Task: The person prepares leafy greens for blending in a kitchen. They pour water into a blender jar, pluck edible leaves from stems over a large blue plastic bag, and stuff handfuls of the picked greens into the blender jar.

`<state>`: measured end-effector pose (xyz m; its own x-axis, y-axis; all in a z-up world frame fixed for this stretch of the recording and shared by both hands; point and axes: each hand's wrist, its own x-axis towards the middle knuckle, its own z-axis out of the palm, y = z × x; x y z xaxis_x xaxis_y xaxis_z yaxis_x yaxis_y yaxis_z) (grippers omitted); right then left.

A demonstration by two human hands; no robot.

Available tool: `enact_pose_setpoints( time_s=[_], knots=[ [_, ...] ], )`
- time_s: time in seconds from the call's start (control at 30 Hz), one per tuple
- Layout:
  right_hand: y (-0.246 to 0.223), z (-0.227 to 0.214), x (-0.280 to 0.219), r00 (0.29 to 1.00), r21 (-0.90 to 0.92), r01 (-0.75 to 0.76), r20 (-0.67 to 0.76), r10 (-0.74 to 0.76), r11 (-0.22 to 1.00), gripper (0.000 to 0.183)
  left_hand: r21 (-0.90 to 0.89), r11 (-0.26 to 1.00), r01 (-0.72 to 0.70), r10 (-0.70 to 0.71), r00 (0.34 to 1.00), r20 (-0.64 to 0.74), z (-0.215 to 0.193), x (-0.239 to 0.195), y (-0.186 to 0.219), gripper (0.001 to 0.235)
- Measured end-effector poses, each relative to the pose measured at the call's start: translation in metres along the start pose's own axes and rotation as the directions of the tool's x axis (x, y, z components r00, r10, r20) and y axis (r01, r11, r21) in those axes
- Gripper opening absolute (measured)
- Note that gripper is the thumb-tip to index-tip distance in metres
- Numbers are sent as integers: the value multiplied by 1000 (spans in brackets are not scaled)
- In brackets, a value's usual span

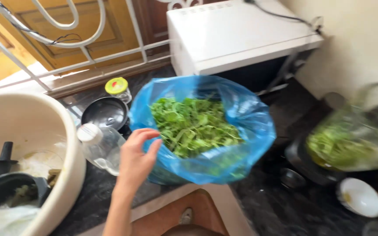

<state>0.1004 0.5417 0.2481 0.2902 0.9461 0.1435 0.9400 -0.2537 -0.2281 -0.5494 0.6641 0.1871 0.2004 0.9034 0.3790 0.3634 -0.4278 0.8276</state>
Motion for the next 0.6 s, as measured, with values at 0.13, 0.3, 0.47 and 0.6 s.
enact_pose_setpoints(
  time_s=[0.13, 0.3, 0.47, 0.6],
  knots=[
    [-320, -14, -33, 976, 300, 182, -171, -135, 936, 17, 13, 994, -112, 111, 990, 83, 20, 38, -12, 21],
    [-375, 166, 40, 943, 384, 267, 88, -322, 884, 20, 116, 965, -236, 202, 948, 247, 44, 45, -33, 26],
    [-356, 242, 61, 894, 307, 284, 258, -366, 909, 22, 246, 926, -285, 195, 922, 335, 43, 36, -46, 33],
    [-340, 243, 61, 913, 411, 112, 317, -257, 905, 18, 244, 937, -250, 168, 935, 311, 39, 36, -50, 32]
  ],
)
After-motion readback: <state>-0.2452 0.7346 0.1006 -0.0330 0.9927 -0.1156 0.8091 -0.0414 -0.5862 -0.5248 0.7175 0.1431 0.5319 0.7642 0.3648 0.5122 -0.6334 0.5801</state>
